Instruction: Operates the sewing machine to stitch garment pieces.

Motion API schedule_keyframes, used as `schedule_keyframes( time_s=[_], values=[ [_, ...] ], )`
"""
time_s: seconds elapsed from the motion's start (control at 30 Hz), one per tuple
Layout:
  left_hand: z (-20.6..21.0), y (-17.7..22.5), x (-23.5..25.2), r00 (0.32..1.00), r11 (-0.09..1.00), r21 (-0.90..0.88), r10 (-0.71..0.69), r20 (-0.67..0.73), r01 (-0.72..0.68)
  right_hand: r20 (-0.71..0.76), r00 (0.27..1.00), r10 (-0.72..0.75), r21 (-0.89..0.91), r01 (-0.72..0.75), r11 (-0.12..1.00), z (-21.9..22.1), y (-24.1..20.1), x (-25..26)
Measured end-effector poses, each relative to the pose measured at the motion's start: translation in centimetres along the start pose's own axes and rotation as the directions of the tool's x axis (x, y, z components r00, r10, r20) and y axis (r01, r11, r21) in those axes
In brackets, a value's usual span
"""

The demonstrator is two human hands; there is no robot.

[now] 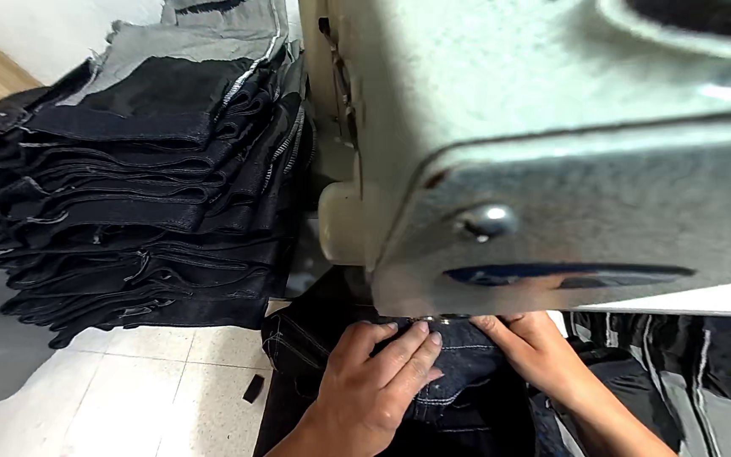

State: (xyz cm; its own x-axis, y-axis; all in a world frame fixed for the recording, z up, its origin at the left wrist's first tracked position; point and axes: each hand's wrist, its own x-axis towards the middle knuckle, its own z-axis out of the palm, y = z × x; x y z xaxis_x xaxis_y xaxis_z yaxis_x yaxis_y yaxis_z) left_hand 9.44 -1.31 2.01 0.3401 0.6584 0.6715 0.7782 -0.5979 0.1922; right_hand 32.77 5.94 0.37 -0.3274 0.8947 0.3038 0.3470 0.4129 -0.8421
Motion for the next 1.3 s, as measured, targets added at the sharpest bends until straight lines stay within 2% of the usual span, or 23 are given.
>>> schedule_keyframes(
  time_s=[0.3, 0.37, 0.43, 0.53, 0.63, 0.73, 0.8, 0.87, 0.9, 0.97, 1.0, 1.07, 1.1, 1.13, 1.23, 1.27, 1.3],
  values=[
    [-0.3, -0.5, -0.4, 0.999, 0.994, -0.102, 0.023, -0.049, -0.028, 0.003, 0.999, 0.044, 0.065, -0.044, 0.997, 0.3, 0.0, -0.2],
    [-0.2, -0.4, -0.5, 0.998, 0.993, -0.121, 0.009, -0.058, -0.016, 0.072, 0.992, 0.101, 0.172, -0.112, 0.979, -0.2, -0.2, -0.4],
    [0.0, -0.4, -0.5, 0.997, 0.990, -0.141, -0.006, -0.073, -0.004, 0.213, 0.965, 0.151, 0.300, -0.212, 0.930, -1.1, 0.0, -0.6],
    [0.4, -0.4, -0.5, 0.997, 0.989, -0.148, -0.014, -0.081, 0.002, 0.356, 0.914, 0.193, 0.372, -0.329, 0.868, -2.0, 1.0, -1.4],
    [0.6, -0.4, -0.4, 0.997, 0.992, -0.129, -0.011, -0.083, 0.000, 0.354, 0.892, 0.282, 0.367, -0.410, 0.835, -1.7, 1.1, -2.3],
    [0.8, -0.2, -0.4, 0.996, 0.988, -0.151, -0.026, -0.089, 0.013, 0.315, 0.901, 0.298, 0.393, -0.409, 0.823, -1.4, 0.8, -2.6],
    [0.4, -0.4, -0.4, 0.994, 0.960, -0.271, -0.089, -0.060, 0.070, 0.303, 0.914, 0.269, 0.423, -0.382, 0.822, -1.5, 0.9, -2.7],
    [-0.4, -1.1, -0.3, 0.976, 0.883, -0.437, -0.213, -0.046, 0.173, 0.303, 0.923, 0.239, 0.443, -0.358, 0.822, -1.7, 1.0, -2.6],
    [-0.7, -1.6, -0.3, 0.952, 0.851, -0.461, -0.303, -0.040, 0.251, 0.297, 0.925, 0.238, 0.450, -0.355, 0.820, -1.7, 1.0, -2.6],
    [-0.9, -2.6, 0.3, 0.881, 0.808, -0.395, -0.474, 0.007, 0.438, 0.273, 0.925, 0.265, 0.444, -0.366, 0.818, -1.3, 0.8, -2.5],
    [-1.0, -2.9, 0.6, 0.838, 0.761, -0.366, -0.534, 0.117, 0.536, 0.264, 0.925, 0.272, 0.440, -0.367, 0.820, -1.1, 0.7, -2.5],
    [-1.1, -3.3, 1.6, 0.729, 0.654, -0.329, -0.566, 0.384, 0.681, 0.238, 0.933, 0.270, 0.440, -0.351, 0.827, -0.7, 0.7, -2.4],
    [-1.2, -3.4, 2.1, 0.693, 0.626, -0.318, -0.552, 0.465, 0.712, 0.215, 0.936, 0.280, 0.439, -0.349, 0.828, -0.4, 0.6, -2.3],
    [-1.3, -3.4, 2.4, 0.688, 0.618, -0.326, -0.539, 0.486, 0.715, 0.191, 0.933, 0.305, 0.440, -0.359, 0.823, -0.2, 0.4, -1.9],
    [-0.1, -3.7, 3.0, 0.803, 0.741, -0.311, -0.529, 0.276, 0.595, 0.110, 0.904, 0.412, 0.440, -0.416, 0.796, 0.1, -0.5, 0.2],
    [0.0, -4.0, 3.5, 0.791, 0.742, -0.280, -0.542, 0.283, 0.609, 0.079, 0.900, 0.428, 0.431, -0.418, 0.800, 0.2, -0.7, 1.1],
    [-0.4, -4.2, 4.3, 0.725, 0.690, -0.248, -0.582, 0.369, 0.680, 0.052, 0.900, 0.432, 0.419, -0.412, 0.809, 0.3, -0.8, 1.8]
  ],
)
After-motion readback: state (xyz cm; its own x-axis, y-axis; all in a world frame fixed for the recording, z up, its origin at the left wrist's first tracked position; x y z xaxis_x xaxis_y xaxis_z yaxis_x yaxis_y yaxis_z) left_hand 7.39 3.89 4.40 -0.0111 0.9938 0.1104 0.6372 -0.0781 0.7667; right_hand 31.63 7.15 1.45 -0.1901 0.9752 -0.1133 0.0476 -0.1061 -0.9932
